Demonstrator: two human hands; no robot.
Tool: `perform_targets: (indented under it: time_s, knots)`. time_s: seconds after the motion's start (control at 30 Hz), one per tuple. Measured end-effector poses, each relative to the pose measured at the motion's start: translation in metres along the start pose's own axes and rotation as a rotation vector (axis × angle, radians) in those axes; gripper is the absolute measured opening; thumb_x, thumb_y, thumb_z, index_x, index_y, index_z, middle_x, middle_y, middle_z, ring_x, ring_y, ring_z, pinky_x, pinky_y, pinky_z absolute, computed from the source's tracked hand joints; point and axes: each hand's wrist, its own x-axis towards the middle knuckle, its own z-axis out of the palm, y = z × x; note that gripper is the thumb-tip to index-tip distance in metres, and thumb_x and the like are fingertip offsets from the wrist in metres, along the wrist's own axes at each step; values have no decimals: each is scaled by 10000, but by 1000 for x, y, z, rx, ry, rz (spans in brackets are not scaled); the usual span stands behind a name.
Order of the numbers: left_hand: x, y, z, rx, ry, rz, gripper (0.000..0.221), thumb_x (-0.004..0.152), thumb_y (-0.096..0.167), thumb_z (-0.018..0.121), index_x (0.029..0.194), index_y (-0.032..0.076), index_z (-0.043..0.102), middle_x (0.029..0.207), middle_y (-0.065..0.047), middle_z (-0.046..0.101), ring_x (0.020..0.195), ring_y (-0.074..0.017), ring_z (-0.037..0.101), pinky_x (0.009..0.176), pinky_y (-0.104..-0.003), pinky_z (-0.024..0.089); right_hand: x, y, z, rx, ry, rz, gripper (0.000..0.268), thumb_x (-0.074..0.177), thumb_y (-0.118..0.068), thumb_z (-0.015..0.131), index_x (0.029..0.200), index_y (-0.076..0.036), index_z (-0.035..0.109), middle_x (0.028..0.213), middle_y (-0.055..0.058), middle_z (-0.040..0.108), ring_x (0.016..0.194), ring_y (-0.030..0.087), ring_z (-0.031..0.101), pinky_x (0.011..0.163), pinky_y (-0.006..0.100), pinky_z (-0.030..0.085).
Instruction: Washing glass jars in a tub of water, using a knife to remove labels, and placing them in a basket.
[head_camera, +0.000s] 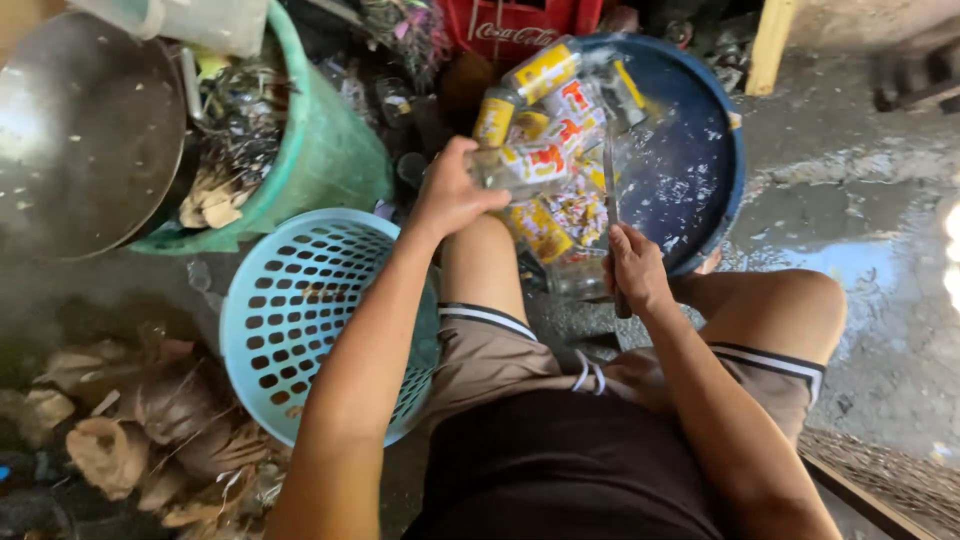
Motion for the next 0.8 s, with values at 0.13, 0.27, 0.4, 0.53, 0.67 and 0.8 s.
perform_targets:
  time_s: [0.13, 0.27, 0.4, 0.53, 0.67, 0.8]
  knots:
    - [-56, -44, -21, -117, 100, 45, 825, 578, 202, 959, 1289, -11, 598, 1112, -307, 672, 1077, -446, 678, 857, -494, 577, -25, -52, 21, -236, -70, -5, 502, 1086, -419, 563, 1356, -4, 646, 641, 190, 690, 589, 315, 715, 554, 482, 552]
    - [-74, -51, -25, -290, 174, -44, 856, 541, 210, 996, 1263, 1, 587, 1062, -196, 668, 992, -299, 666, 851, -390, 564, -62, -115, 49, -528, -141, -99, 524, 1070, -461, 510, 1469, -130, 588, 761, 275, 719, 895, 468, 720, 856, 615, 536]
    - [-69, -46, -26, -117, 186, -37, 777, 469, 221, 942, 1146, 68, 591, 1029, -202, 657, 1015, -354, 680, 874, -453, 532, -90, -118, 84, -716, -283, -361, 458, 994, -471, 585, 1415, -299, 637, 712, 271, 721, 725, 492, 718, 722, 622, 584]
    - [-66, -58, -20, -151, 211, -7, 826, 467, 283, 984, 1181, 57, 634, 1046, -170, 696, 1002, -337, 699, 861, -409, 550, -46, -81, 73, -791, -161, -446, 397, 1010, -379, 570, 1355, -218, 684, 672, 262, 689, 670, 462, 706, 623, 591, 573]
    - [-53, -66, -21, -186, 237, -5, 771, 504, 294, 1004, 1148, 65, 646, 987, -171, 680, 942, -310, 690, 811, -405, 542, -48, -108, 79, -744, -131, -257, 444, 1031, -479, 520, 1331, -192, 679, 767, 281, 713, 824, 480, 705, 752, 623, 535]
    - [-58, -71, -15, -290, 238, -114, 731, 525, 244, 999, 1146, 86, 650, 954, -99, 696, 896, -224, 685, 782, -323, 560, -37, -53, 88, -676, -73, -327, 394, 1021, -400, 571, 989, -93, 815, 601, 274, 634, 668, 503, 666, 535, 576, 481]
